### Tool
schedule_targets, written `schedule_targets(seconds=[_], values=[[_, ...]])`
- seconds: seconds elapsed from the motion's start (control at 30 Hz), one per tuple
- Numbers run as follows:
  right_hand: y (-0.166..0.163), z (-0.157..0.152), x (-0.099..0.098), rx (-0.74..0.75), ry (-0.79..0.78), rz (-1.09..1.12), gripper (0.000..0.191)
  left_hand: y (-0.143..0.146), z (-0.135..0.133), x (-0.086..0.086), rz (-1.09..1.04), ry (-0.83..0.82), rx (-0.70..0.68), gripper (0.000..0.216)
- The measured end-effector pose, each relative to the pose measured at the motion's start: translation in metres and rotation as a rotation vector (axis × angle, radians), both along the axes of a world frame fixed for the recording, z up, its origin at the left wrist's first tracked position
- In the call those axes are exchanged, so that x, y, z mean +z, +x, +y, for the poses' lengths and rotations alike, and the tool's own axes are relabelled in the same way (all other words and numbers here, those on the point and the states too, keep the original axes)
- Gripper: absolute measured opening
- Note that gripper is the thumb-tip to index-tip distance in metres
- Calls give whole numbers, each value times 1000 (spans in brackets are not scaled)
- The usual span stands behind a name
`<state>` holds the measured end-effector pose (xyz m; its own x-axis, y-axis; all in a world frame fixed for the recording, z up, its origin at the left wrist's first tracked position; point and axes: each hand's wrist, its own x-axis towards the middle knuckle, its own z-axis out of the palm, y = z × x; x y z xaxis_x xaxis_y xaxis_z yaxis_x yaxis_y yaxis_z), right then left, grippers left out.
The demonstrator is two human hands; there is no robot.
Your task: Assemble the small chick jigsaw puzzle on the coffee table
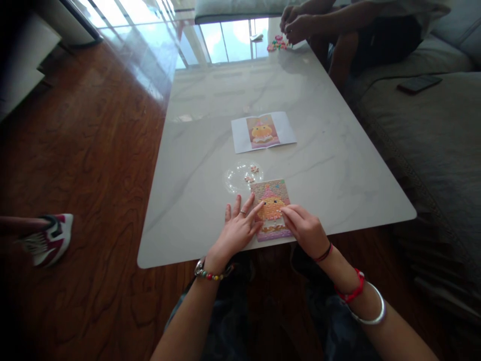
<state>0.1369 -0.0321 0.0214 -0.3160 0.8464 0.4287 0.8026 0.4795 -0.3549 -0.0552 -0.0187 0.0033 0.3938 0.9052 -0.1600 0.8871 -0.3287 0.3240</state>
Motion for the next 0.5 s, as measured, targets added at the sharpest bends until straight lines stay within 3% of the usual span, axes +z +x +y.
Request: schedule_targets(seconds=[0.1,0.3,0.5], values=[[4,7,6,-124,-83,130,18,4,-4,2,-31,17,6,41],[9,9,-4,-22,-185,182,15,20,-1,5,-88,28,202,28],[13,-5,-19,14,-177,226,13,27,1,7,-83,10,273,24]])
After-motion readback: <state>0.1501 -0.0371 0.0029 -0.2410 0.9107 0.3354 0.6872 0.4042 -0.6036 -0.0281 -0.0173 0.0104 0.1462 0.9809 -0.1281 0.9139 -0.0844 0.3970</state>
